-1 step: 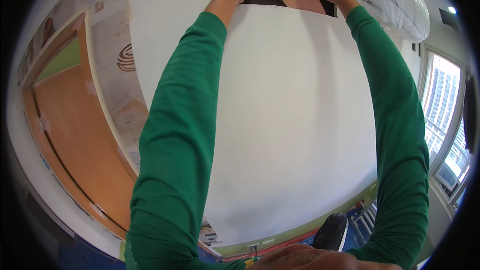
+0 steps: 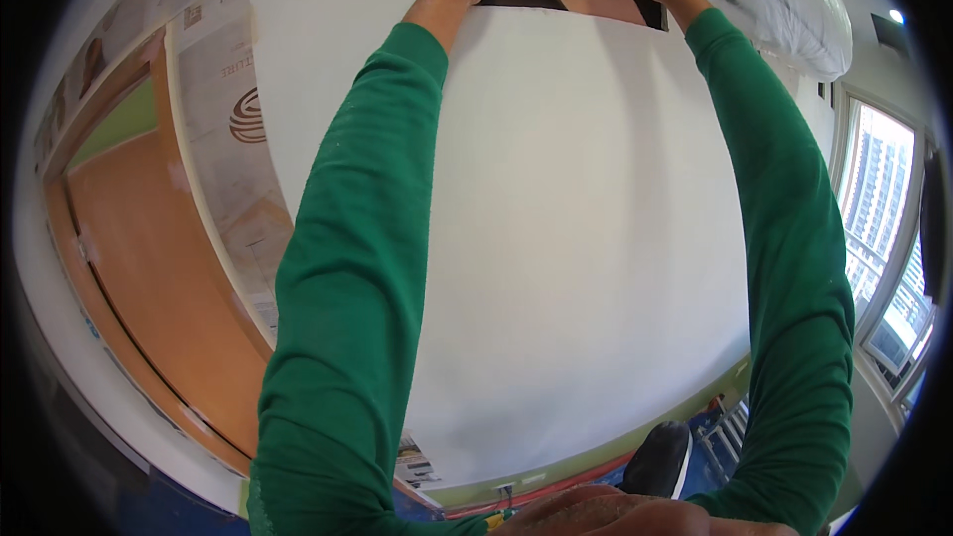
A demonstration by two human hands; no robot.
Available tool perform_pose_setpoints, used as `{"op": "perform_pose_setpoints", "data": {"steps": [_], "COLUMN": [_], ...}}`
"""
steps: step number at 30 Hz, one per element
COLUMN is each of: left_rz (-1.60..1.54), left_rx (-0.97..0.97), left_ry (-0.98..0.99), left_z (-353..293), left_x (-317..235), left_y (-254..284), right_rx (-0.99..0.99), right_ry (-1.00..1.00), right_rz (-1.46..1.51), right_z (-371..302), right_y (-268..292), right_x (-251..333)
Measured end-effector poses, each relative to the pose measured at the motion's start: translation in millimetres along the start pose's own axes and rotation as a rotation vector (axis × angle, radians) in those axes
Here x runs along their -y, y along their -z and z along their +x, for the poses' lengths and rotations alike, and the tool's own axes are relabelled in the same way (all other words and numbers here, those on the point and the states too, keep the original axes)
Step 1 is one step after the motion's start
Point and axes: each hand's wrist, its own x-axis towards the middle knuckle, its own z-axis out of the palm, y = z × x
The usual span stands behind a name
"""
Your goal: The person picks up a small wooden board and places it against a wall to mark cut lines with a pencil. They adjust the board's position multiple times and draw lines along its edges to guide a future cut.
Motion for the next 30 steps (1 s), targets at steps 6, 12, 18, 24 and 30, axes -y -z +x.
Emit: {"op": "perform_pose_setpoints", "data": {"steps": [6,12,18,24,30], "left_rz": [0.229,0.147,0.118,0.287,0.611], "left_rx": [0.109,0.083,0.099,-0.196,-0.342], "left_ry": [0.056,-0.015,-0.047,-0.040,-0.129], "left_z": [-30,-6,15,27,25], "left_x": [-19,8,51,39,38], "left_y": [-15,-13,-3,-9,-19], "right_rx": [0.025,-0.162,-0.071,-0.139,-0.014], "right_ry": [-0.091,0.220,0.280,0.103,-0.050], "right_rz": [-0.055,-0.204,-0.204,-0.071,-0.044], "right_z": [-18,-13,-29,-39,-31], "right_y": [13,3,-7,-22,-44], "right_x": [14,-1,6,-10,-32]}}
